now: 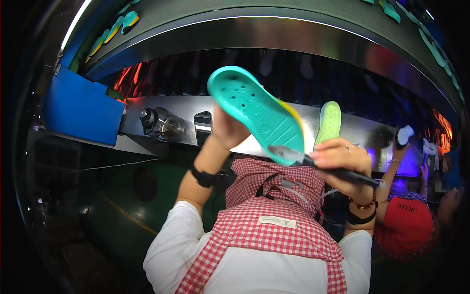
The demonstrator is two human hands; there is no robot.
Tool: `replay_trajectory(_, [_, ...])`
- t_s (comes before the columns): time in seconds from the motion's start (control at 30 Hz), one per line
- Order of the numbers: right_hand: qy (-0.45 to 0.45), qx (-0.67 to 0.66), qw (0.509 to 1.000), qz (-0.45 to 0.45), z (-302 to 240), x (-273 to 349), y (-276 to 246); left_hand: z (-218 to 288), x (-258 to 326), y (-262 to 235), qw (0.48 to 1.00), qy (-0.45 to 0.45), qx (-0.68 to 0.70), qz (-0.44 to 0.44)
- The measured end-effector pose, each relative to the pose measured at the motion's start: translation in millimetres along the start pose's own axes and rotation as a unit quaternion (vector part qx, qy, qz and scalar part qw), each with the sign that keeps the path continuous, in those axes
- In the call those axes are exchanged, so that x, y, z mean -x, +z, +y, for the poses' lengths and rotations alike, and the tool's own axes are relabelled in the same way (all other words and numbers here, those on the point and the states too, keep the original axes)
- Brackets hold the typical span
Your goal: Applying a liquid substance, likely paint or adhesive, to shoe soles on a manufacturing line.
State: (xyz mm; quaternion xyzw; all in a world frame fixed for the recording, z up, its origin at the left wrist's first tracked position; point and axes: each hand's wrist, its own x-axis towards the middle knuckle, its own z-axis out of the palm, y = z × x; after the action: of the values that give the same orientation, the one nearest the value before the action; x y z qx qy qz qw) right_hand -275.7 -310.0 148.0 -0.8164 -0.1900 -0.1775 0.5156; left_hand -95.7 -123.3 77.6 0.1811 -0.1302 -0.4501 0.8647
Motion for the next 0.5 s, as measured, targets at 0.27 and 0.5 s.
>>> replay_trajectory(0.27, [0.069, -0.010, 0.989, 0.127, 47, -21, 25, -59, -3, 4, 0.991, -0.070, 0.060, 0.093])
replay_trajectory(0.5, [0.003, 0.116, 0.990, -0.083, 13, 2, 32, -42, 4, -12, 0.992, 0.033, -0.010, 0.121])
